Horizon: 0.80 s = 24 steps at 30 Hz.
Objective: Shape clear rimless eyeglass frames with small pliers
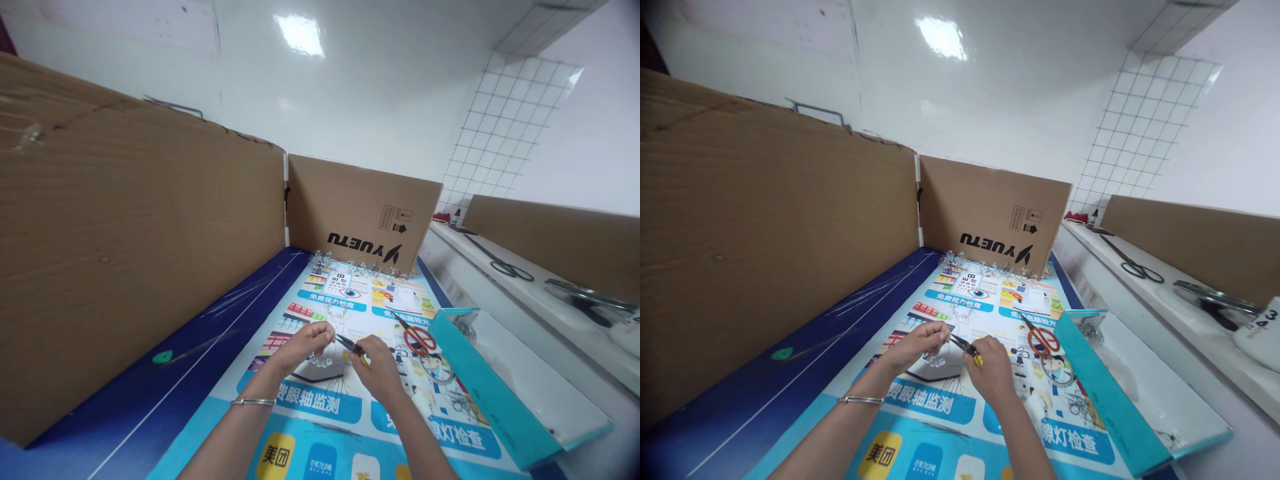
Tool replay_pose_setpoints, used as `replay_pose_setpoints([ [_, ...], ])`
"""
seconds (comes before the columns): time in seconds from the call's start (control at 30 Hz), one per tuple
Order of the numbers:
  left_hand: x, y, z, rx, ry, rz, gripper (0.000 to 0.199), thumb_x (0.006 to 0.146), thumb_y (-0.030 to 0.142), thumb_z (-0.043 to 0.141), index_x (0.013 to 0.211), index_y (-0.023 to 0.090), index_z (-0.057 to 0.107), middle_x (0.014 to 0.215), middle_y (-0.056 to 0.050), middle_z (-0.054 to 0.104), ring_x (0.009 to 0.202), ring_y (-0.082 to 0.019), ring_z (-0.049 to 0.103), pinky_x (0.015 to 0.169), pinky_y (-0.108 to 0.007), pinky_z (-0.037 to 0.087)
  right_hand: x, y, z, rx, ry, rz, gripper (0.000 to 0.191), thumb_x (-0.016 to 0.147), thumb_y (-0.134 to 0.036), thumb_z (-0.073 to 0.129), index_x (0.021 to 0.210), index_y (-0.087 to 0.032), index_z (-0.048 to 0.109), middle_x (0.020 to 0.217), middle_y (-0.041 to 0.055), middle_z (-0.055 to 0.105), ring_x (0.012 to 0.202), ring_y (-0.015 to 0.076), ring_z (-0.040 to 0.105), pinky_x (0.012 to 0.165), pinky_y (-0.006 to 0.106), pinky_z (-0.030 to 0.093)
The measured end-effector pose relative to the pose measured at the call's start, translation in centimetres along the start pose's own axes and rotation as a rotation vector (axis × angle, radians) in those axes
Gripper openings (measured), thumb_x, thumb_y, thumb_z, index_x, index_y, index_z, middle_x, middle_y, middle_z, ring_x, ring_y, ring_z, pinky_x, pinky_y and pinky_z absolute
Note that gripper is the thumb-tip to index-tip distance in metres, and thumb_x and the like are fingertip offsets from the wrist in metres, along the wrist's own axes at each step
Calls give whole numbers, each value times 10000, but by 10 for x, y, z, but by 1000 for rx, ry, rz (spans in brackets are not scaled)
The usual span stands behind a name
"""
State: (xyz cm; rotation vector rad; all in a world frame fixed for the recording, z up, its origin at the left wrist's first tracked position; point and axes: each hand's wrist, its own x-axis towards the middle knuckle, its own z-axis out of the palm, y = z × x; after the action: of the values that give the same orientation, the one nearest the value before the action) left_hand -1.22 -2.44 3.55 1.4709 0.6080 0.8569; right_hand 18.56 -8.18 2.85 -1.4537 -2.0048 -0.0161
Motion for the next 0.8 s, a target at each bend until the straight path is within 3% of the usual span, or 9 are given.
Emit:
replay_pose_setpoints([
  [0.23, 1, 0, 2, 36, -63, -4, 206, 760, 329, 503, 688, 137, 494, 600, 29, 399, 501, -62, 336, 478, -179, 275, -1, -4, 6, 20, -25, 89, 95, 768, -282, 505, 813, -213, 551, 772, 4, 563, 753, 143, 511, 661, 224, 360],
  [0.47, 2, 0, 5, -3, 53, -42, 178, 750, 312, 501, 691, 145, 486, 585, 36, 387, 487, -59, 341, 472, -175, 273, -3, -5, 10, -32, -20, 166, 126, 791, -321, 474, 821, -230, 555, 790, -9, 589, 738, 132, 536, 628, 202, 345],
  [0.8, 9, -9, 14, -78, 124, 0, 197, 776, 340, 477, 703, 158, 461, 586, 40, 381, 483, -58, 331, 470, -174, 275, -4, -12, 10, -67, 11, 235, 135, 797, -322, 455, 826, -231, 551, 782, -9, 592, 728, 141, 538, 615, 214, 328],
])
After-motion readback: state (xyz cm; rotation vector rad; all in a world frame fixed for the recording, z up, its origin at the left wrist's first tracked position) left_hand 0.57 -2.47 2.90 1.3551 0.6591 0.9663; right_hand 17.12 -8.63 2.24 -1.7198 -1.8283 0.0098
